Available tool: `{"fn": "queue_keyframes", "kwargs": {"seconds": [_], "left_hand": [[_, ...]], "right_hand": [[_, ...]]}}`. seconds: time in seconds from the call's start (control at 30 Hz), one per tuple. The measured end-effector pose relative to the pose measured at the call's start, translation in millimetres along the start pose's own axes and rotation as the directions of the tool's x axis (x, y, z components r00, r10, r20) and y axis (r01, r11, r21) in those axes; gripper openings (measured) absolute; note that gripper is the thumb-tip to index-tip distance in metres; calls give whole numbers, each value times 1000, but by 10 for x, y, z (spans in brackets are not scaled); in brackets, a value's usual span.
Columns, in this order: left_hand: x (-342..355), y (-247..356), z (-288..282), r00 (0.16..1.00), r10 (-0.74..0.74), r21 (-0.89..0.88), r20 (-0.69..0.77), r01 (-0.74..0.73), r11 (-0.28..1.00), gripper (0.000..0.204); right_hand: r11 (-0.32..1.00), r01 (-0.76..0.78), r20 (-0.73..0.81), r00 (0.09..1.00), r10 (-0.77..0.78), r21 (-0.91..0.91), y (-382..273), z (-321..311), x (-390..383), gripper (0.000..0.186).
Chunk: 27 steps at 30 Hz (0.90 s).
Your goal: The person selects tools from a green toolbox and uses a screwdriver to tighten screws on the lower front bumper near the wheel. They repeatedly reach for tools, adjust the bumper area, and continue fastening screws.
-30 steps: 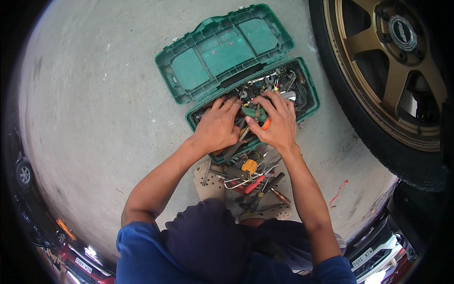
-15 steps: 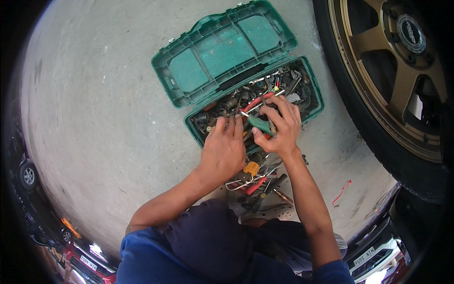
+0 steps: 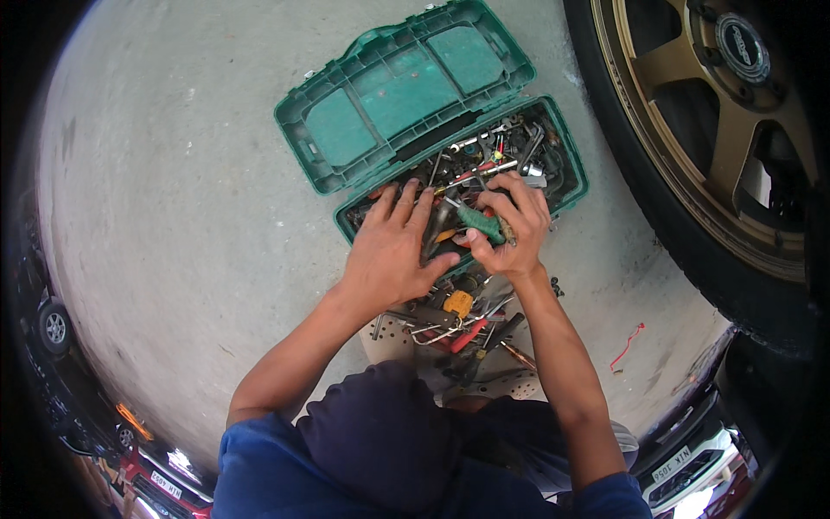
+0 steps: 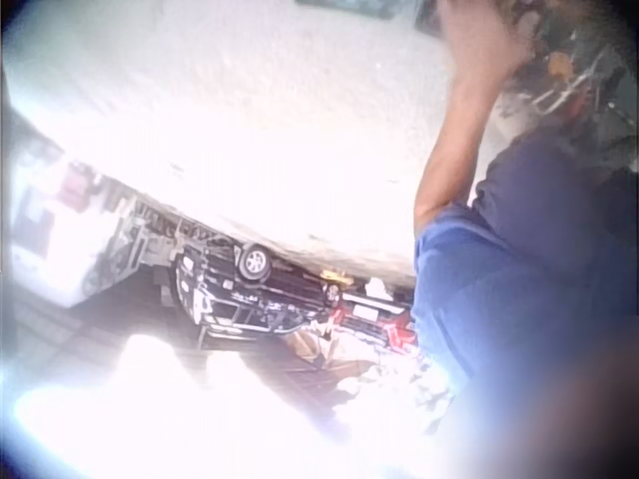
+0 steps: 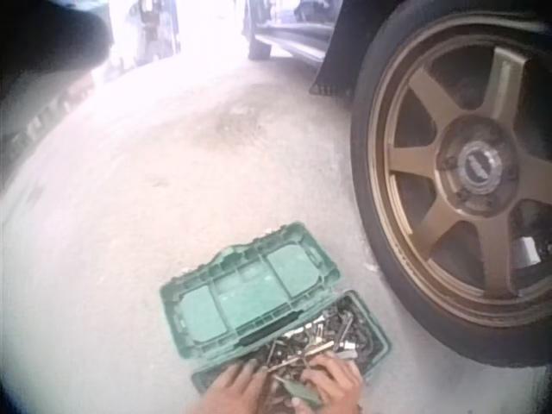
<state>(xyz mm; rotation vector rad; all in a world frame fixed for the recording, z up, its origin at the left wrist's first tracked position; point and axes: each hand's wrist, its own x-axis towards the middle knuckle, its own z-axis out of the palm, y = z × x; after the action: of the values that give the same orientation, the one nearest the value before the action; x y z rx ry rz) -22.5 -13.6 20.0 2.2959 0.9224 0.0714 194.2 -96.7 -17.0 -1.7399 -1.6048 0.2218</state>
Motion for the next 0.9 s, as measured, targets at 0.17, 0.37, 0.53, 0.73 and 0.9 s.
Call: {"fn": "queue_keyframes", "kwargs": {"seconds": [0.17, 0.37, 0.53, 0.73, 0.9], "left_hand": [[-29, 16, 217, 996, -94, -60, 8, 94, 994, 89], [-77, 39, 242, 967, -213, 109, -142, 229, 967, 85], [65, 49, 379, 973, -184, 183, -142, 209, 961, 88], [38, 111, 409, 978, -187, 199, -93, 202, 959, 83], [-160, 218, 386, 988, -157, 206, 18, 150, 967, 71]], "right_hand": [[1000, -12, -5, 1000, 12, 8, -37, 2, 18, 37], [1000, -18, -11, 1000, 19, 12, -42, 11, 9, 36], [999, -36, 12, 999, 35, 7, -59, 19, 7, 36], [1000, -18, 11, 1000, 18, 10, -63, 24, 5, 35], [1000, -15, -1, 1000, 15, -19, -67, 28, -1, 39]]}}
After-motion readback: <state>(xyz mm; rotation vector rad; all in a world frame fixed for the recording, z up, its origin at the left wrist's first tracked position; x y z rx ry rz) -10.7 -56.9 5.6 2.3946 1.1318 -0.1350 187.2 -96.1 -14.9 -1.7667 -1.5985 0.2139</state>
